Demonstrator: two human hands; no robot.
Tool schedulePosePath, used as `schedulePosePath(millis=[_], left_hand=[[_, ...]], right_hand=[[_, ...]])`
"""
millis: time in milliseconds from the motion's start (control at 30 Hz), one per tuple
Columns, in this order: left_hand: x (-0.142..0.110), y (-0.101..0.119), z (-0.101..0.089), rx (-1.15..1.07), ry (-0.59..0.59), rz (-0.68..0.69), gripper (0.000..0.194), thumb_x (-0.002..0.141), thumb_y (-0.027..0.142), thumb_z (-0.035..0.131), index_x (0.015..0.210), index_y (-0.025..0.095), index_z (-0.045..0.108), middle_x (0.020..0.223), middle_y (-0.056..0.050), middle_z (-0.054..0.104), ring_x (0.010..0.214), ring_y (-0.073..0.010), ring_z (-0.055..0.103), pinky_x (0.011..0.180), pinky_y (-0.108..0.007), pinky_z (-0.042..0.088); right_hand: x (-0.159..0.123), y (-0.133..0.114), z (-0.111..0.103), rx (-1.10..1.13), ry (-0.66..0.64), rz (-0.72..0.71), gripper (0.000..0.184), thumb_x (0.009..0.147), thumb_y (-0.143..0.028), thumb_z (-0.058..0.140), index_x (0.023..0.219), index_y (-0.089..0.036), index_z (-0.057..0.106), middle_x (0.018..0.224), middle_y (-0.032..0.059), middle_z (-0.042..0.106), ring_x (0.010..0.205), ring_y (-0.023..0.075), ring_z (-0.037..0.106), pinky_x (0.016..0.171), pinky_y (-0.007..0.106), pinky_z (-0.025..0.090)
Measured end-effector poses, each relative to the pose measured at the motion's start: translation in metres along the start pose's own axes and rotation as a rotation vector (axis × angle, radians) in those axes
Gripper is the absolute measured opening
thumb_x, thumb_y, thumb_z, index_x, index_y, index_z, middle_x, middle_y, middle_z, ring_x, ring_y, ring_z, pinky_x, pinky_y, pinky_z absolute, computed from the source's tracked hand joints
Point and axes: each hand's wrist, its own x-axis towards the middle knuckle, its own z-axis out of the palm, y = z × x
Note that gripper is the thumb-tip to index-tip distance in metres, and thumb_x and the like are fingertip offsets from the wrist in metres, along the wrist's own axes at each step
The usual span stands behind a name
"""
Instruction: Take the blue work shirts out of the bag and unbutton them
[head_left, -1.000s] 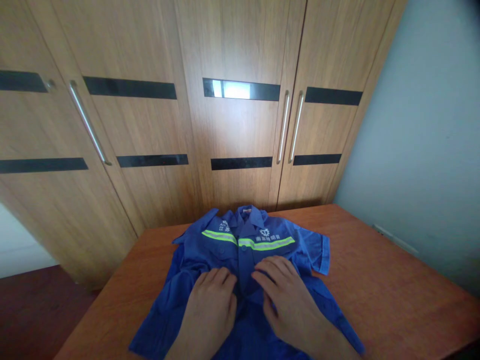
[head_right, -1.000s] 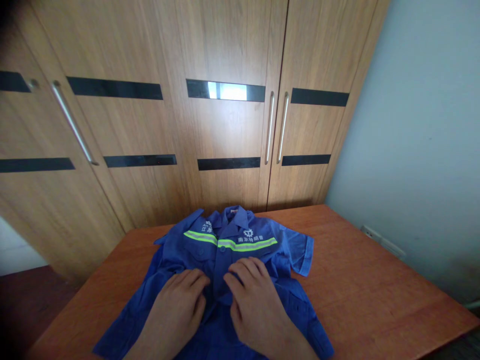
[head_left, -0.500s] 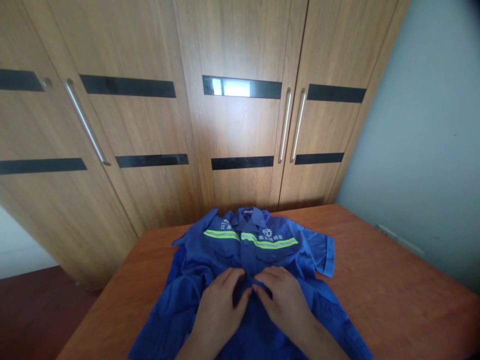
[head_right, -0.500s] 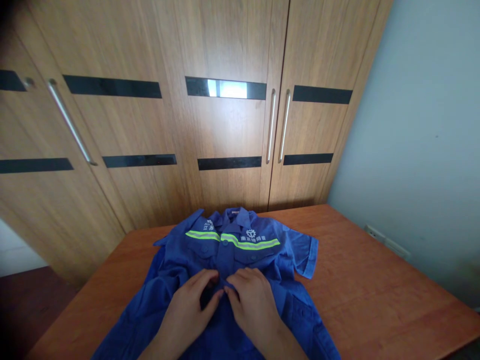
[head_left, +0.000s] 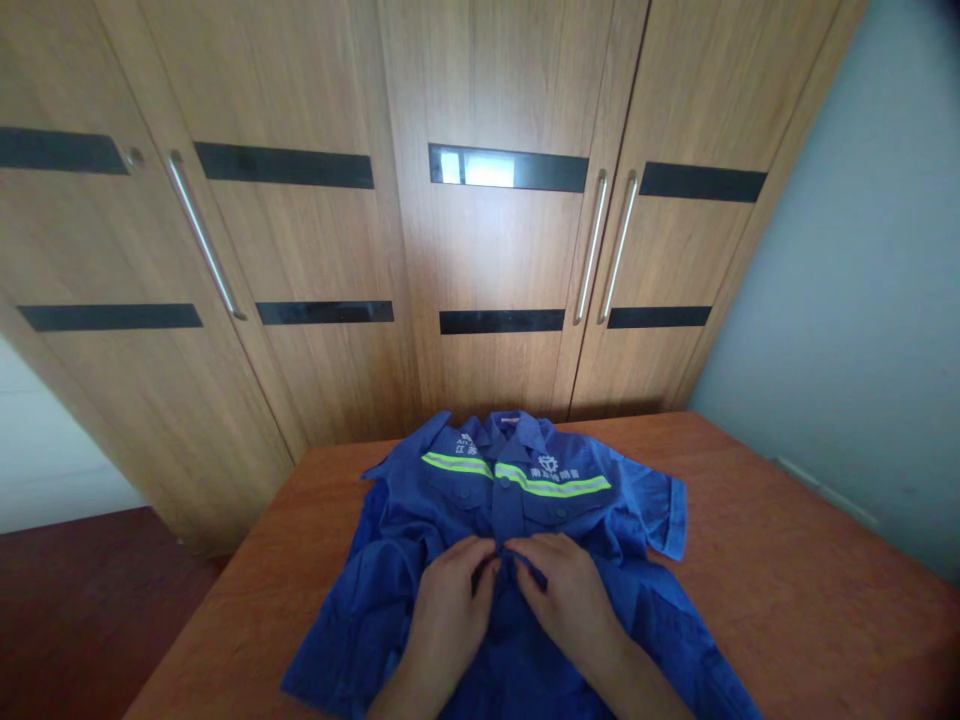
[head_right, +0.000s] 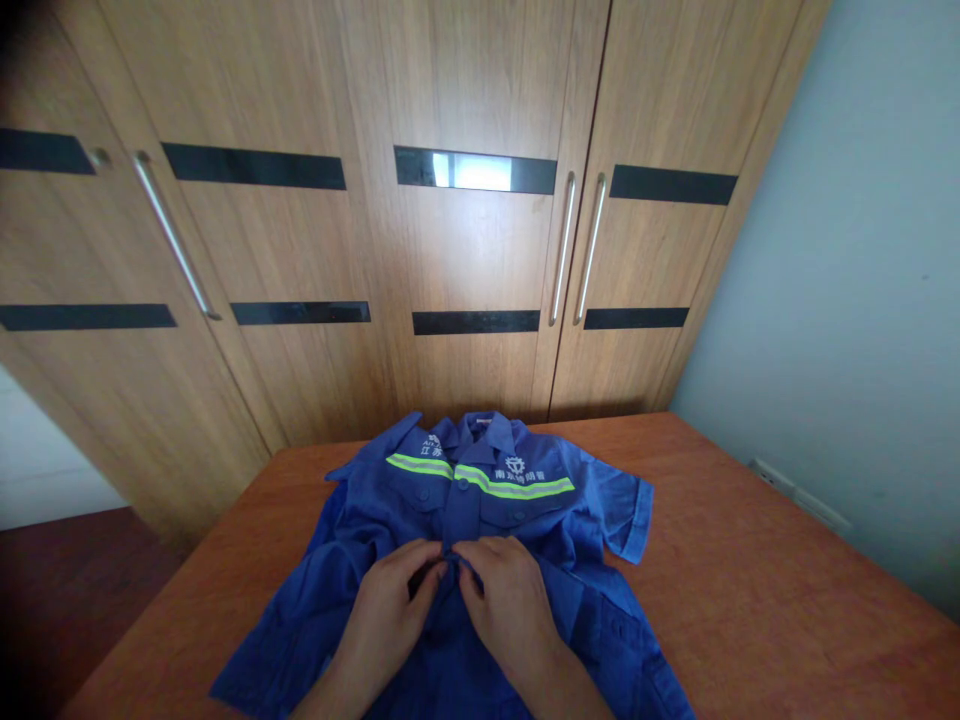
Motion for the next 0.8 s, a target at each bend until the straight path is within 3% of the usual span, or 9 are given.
schedulePosePath(millis=[200,500,800], left_hand=[[-0.001,-0.004,0.003,-0.035,0.061,0.037,0.034,0.087,0.011,0.040,0.101,0.022,0.069,0.094,-0.006,0.071,0.089,-0.0187,0.066,0.083,-0.030,0.051],[-0.001,-0.011,0.008,-0.026,0.109,0.085,0.039,0.083,0.007,0.041,0.106,0.021,0.069,0.102,-0.007,0.072,0.096,-0.0187,0.067,0.089,-0.033,0.053],[0.000,-0.011,0.006,-0.108,0.050,0.056,0.038,0.084,0.008,0.041,0.108,0.020,0.069,0.101,-0.008,0.071,0.096,-0.0189,0.066,0.088,-0.032,0.052]], right_hand=[[0.001,-0.007,-0.006,-0.058,-0.022,-0.028,0.025,0.084,-0.010,0.054,0.097,-0.027,0.069,0.087,-0.0006,0.071,0.083,0.0153,0.064,0.079,0.027,0.045],[-0.001,-0.013,0.005,-0.164,0.042,0.035,0.022,0.086,-0.012,0.053,0.097,-0.025,0.066,0.093,0.0029,0.071,0.084,0.0200,0.065,0.079,0.032,0.044],[-0.002,-0.017,0.011,-0.211,0.022,0.060,0.028,0.087,-0.012,0.049,0.107,-0.023,0.063,0.098,0.0060,0.072,0.085,0.0214,0.067,0.083,0.035,0.048]])
